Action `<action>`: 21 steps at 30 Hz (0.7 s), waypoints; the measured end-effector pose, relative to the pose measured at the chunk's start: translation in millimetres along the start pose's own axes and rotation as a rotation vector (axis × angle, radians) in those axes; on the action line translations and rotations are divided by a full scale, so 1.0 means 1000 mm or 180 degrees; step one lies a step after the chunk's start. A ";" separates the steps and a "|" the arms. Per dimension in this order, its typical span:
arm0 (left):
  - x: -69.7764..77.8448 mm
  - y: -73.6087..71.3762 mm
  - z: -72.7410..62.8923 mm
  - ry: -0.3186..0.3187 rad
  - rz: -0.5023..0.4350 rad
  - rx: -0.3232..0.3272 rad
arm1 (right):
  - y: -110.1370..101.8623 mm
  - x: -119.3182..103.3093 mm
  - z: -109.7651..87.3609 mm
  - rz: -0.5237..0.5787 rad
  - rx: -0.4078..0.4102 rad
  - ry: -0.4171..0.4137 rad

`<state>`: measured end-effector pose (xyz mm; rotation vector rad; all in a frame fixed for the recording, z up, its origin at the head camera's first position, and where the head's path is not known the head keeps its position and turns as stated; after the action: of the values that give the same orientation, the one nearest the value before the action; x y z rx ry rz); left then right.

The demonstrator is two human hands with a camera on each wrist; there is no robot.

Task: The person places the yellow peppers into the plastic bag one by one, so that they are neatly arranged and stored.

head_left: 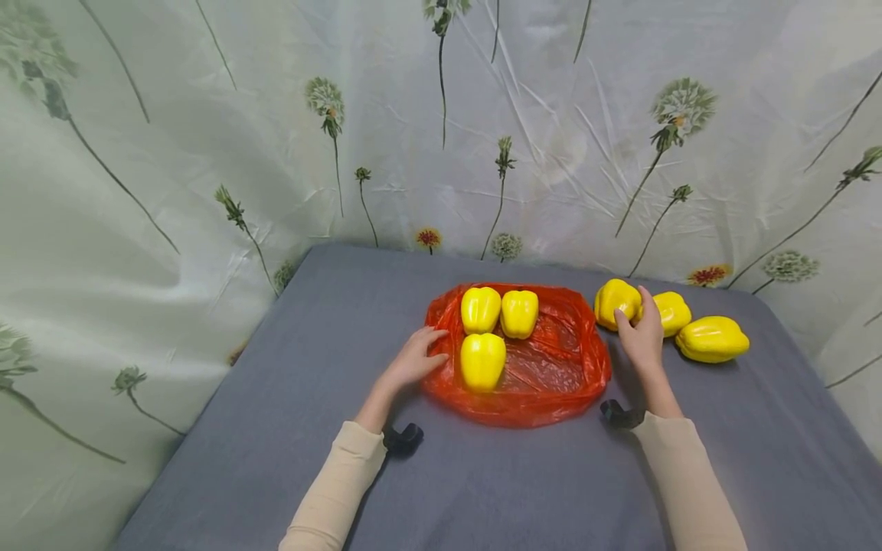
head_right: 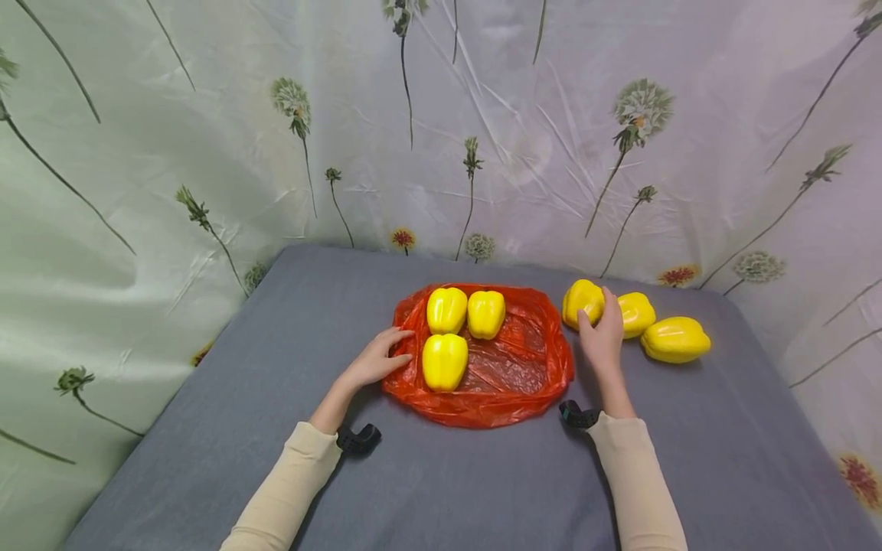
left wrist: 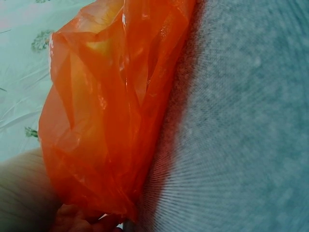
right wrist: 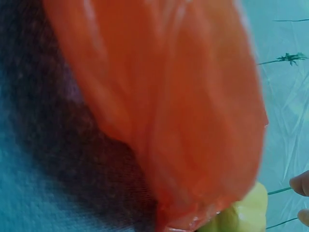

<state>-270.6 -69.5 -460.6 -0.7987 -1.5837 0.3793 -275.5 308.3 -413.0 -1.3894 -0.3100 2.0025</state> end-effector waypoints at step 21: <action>0.000 0.000 -0.001 0.0099 0.0014 0.0053 | 0.015 0.009 0.014 -0.0336 0.0436 -0.0427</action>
<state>-269.6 -69.6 -459.8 -0.7919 -1.5482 0.3812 -296.1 305.2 -421.9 -1.1344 -0.2937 1.9943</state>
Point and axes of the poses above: each hand's wrist, its own z-axis towards the middle knuckle, its own y-axis out of the palm, x = y × z, the point moved 4 cm from there along z, towards the middle knuckle, and after that the axes turned 14 degrees about -y, right-handed, at the moved point
